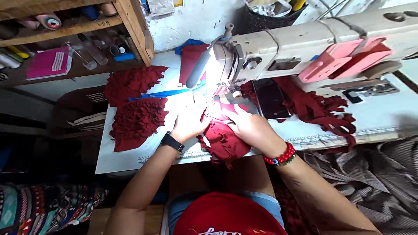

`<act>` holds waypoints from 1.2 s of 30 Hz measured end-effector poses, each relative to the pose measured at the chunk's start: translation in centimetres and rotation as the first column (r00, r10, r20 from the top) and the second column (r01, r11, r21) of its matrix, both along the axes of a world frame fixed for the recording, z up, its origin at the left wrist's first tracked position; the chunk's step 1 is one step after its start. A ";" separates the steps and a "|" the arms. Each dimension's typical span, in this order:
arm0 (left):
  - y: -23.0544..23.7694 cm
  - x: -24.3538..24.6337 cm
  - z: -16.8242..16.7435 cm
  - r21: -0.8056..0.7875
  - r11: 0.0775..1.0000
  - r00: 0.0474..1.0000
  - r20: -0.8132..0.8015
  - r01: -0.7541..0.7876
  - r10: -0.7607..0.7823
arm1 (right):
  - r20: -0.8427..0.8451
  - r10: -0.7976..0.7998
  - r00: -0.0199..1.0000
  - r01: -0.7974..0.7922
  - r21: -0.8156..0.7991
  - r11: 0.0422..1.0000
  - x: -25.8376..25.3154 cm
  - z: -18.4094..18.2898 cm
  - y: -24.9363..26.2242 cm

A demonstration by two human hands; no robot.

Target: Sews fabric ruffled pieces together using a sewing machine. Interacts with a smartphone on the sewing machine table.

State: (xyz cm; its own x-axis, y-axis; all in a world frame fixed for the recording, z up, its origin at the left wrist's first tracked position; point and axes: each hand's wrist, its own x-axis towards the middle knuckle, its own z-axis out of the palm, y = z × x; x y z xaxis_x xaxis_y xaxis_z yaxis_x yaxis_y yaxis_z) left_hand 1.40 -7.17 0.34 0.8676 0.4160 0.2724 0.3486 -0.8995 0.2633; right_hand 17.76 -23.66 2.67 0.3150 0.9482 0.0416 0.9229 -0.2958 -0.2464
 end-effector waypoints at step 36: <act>-12.6 -11.8 10.5 -0.652 0.404 0.676 0.729 0.642 0.104 | -0.795 0.587 0.152 -0.515 0.443 0.734 -10.6 -0.8 -8.8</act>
